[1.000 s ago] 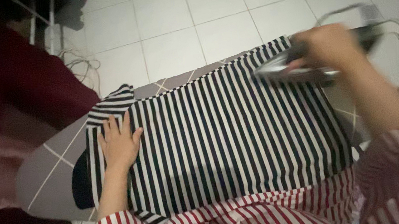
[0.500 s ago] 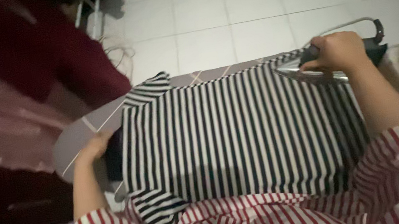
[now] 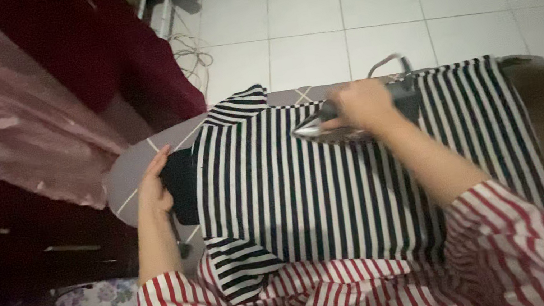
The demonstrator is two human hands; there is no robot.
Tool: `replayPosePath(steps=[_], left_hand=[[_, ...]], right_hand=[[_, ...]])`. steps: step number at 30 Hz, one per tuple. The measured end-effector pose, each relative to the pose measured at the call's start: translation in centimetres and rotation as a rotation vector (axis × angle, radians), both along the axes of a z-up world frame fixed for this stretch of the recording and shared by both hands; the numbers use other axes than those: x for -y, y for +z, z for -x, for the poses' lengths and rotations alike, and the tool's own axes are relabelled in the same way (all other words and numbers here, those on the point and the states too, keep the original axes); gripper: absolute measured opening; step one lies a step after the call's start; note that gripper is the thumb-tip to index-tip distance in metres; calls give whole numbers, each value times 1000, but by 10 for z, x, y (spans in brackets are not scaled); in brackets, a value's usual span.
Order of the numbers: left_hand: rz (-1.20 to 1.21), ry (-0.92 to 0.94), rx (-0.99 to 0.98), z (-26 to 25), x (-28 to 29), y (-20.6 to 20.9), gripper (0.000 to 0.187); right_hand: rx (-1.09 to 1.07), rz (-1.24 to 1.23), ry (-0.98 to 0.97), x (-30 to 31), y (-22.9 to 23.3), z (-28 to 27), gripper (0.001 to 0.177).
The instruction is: The person prepares a striped polo shirt on an ironing board, irons the garment using an iron, and then folds it and places it on a stack of clothes.
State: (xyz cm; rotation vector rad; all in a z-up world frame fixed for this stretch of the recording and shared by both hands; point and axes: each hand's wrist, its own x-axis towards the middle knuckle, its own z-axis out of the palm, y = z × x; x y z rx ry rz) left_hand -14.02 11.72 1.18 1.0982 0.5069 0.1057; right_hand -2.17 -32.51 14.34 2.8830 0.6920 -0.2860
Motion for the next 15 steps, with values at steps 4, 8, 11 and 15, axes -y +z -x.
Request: replayPosePath(steps=[4,8,11,15], left_hand=[[-129,156,-83,15,-8,-4,36],[-117,24,44,30,-15,-5,34],[-226,23,-60,38,-11,7,38],[-310,-127,17,56,7,31,68]], right_hand=[[113,-267,132,-53,-15,6,66],[154,-376,168,-114,-34,7,60],[189,-485,141,-163,-42,9,56],[179,-519,146,-197,-41,17,57]])
